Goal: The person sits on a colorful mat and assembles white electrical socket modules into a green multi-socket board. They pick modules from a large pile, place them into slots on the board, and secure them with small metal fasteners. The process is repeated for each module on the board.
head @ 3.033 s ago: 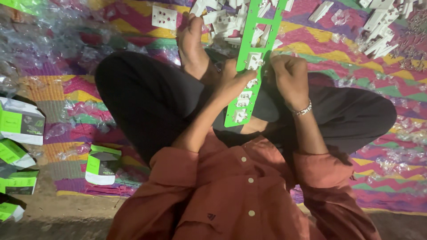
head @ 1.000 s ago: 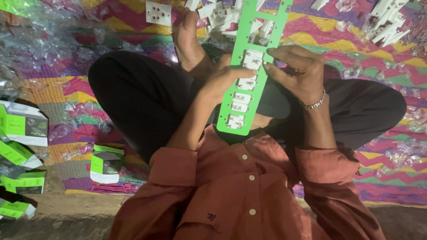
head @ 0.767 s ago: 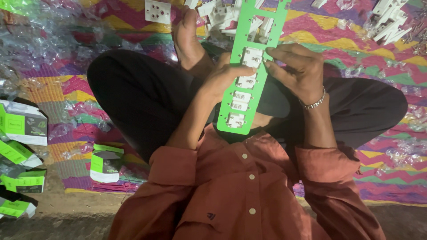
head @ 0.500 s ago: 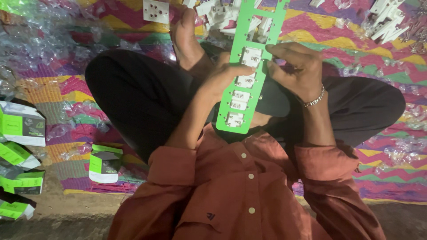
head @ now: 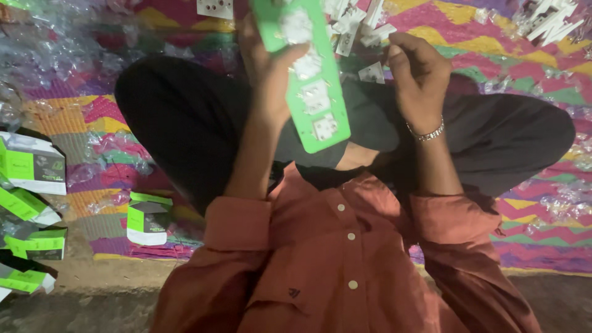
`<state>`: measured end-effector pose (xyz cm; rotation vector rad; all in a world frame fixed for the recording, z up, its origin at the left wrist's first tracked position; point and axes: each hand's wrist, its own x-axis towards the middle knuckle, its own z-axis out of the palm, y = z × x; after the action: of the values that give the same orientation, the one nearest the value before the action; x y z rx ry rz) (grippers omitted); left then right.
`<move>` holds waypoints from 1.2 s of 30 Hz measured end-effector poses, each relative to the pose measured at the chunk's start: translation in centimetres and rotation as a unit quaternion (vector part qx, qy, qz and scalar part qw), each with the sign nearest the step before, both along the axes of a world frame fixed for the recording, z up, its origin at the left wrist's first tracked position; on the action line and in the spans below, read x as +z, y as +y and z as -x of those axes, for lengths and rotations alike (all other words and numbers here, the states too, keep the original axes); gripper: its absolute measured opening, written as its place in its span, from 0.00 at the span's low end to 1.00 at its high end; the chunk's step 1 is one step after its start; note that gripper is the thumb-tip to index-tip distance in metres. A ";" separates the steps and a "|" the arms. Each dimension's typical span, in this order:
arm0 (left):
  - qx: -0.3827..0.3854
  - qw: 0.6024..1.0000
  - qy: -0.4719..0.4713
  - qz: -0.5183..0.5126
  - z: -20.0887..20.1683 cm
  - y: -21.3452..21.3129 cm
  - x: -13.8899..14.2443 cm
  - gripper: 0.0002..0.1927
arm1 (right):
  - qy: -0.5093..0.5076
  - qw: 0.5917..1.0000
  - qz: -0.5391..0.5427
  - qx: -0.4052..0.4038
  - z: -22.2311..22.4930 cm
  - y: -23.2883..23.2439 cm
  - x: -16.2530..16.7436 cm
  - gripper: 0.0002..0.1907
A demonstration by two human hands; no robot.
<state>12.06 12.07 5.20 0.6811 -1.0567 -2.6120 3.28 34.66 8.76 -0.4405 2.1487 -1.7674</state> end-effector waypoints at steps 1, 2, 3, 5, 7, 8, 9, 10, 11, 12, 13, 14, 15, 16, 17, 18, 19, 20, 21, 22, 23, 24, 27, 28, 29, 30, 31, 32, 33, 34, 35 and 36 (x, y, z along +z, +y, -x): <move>0.042 0.999 0.016 0.005 -0.3 -1.2 0.1 0.21 | 0.010 1.000 -0.019 0.006 -0.1 0.0 0.2 0.08; 0.064 0.998 -0.007 -0.010 -0.5 -2.2 0.1 0.19 | 0.021 0.999 -0.038 0.012 -0.2 0.1 0.4 0.07; 0.086 0.995 -0.032 -0.026 -0.6 -3.2 0.0 0.17 | 0.030 0.998 -0.057 0.018 -0.3 0.1 0.7 0.06; 0.121 0.990 -0.039 -0.062 -0.7 -4.4 -0.3 0.15 | 0.089 0.988 -0.105 0.073 -0.5 0.2 1.3 0.04; 0.147 0.984 0.001 -0.099 -0.7 -4.9 -0.7 0.15 | 0.129 0.967 -0.146 0.164 -0.5 0.2 1.9 0.04; 0.146 0.984 -0.013 -0.106 -0.7 -4.7 -0.9 0.14 | 0.141 0.950 -0.162 0.228 -0.4 0.4 2.2 0.05; 0.144 0.983 -0.026 -0.112 -0.5 -4.5 -1.1 0.14 | 0.153 0.928 -0.176 0.289 -0.4 0.3 2.4 0.06; 0.143 0.982 -0.039 -0.118 -0.3 -4.3 -1.3 0.14 | 0.182 0.911 -0.183 0.321 -0.5 0.2 2.4 0.09; 0.139 0.983 -0.046 -0.107 -0.2 -4.1 -1.5 0.15 | 0.210 0.892 -0.189 0.352 -0.9 0.2 2.5 0.12; 0.134 0.985 -0.054 -0.096 -0.1 -4.0 -1.6 0.15 | 0.236 0.872 -0.195 0.382 -1.3 0.1 2.4 0.15; 0.130 0.986 -0.062 -0.087 -0.1 -3.9 -1.6 0.15 | 0.243 0.855 -0.219 0.402 -1.6 0.1 2.4 0.16; 0.126 0.986 -0.067 -0.088 -0.2 -3.8 -1.6 0.16 | 0.250 0.837 -0.243 0.421 -2.1 0.0 2.2 0.17; 0.121 0.986 -0.072 -0.089 -0.3 -3.8 -1.6 0.16 | 0.258 0.818 -0.267 0.439 -2.4 0.0 2.1 0.18; 0.116 0.986 -0.075 -0.090 -0.3 -3.7 -1.6 0.17 | 0.267 0.806 -0.286 0.445 -2.7 0.0 1.8 0.18; 0.101 0.989 -0.059 -0.096 -0.2 -3.6 -1.6 0.17 | 0.276 0.792 -0.306 0.450 -3.0 -0.2 1.6 0.17; 0.087 0.990 -0.044 -0.101 -0.2 -3.4 -1.5 0.17 | 0.284 0.779 -0.323 0.456 -3.3 -0.4 1.3 0.17; 0.073 0.991 -0.029 -0.105 -0.2 -3.3 -1.5 0.18 | 0.302 0.778 -0.313 0.453 -3.5 -0.5 1.1 0.16; 0.066 0.992 -0.018 -0.103 -0.2 -3.2 -1.5 0.17 | 0.322 0.777 -0.303 0.449 -3.8 -0.7 0.9 0.14; 0.059 0.993 -0.005 -0.101 -0.1 -3.2 -1.6 0.17 | 0.343 0.774 -0.294 0.443 -3.9 -0.8 0.8 0.13; 0.051 0.994 0.009 -0.099 0.0 -3.0 -1.6 0.16 | 0.354 0.776 -0.284 0.438 -3.9 -0.9 0.8 0.13; 0.053 0.993 0.005 -0.102 0.2 -3.1 -1.7 0.16 | 0.365 0.778 -0.272 0.433 -3.9 -0.9 0.8 0.13; 0.056 0.993 0.000 -0.105 0.3 -3.0 -1.8 0.16 | 0.374 0.780 -0.260 0.429 -4.0 -0.9 0.9 0.13; 0.043 0.990 -0.010 -0.131 0.1 -2.7 -2.2 0.15 | 0.402 0.761 -0.263 0.437 -4.3 -0.7 0.9 0.06; 0.036 0.990 -0.012 -0.138 0.1 -2.8 -2.4 0.15 | 0.413 0.760 -0.256 0.431 -4.4 -0.8 0.7 0.06; 0.020 0.991 0.000 -0.136 0.1 -2.8 -2.5 0.15 | 0.423 0.760 -0.249 0.426 -4.4 -0.6 0.3 0.06; 0.004 0.991 0.013 -0.136 0.1 -2.7 -2.7 0.15 | 0.433 0.759 -0.243 0.421 -4.2 -0.2 0.0 0.06; -0.013 0.990 0.026 -0.136 0.2 -2.6 -2.8 0.15 | 0.417 0.783 -0.248 0.389 -4.0 0.5 -0.3 0.07; -0.043 0.982 0.014 -0.182 0.3 -2.5 -2.9 0.16 | 0.401 0.806 -0.252 0.355 -3.4 1.8 -0.5 0.08; -0.074 0.971 0.004 -0.227 0.3 -2.2 -2.9 0.16 | 0.386 0.826 -0.256 0.322 -2.7 3.4 -0.7 0.10; -0.102 0.957 -0.006 -0.270 0.3 -1.8 -2.9 0.16 | 0.378 0.842 -0.276 0.270 -1.3 6.2 -0.4 0.07; -0.120 0.950 -0.019 -0.287 0.5 -1.3 -2.9 0.17 | 0.346 0.749 -0.519 0.222 0.4 9.3 -0.2 0.02; -0.138 0.943 -0.035 -0.301 0.5 -0.5 -2.8 0.17 | 0.336 0.751 -0.557 0.115 1.3 13.3 0.4 0.04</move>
<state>11.58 11.53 2.41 0.7947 -0.3605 -3.2094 1.99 47.97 9.20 -0.9900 2.9259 0.0776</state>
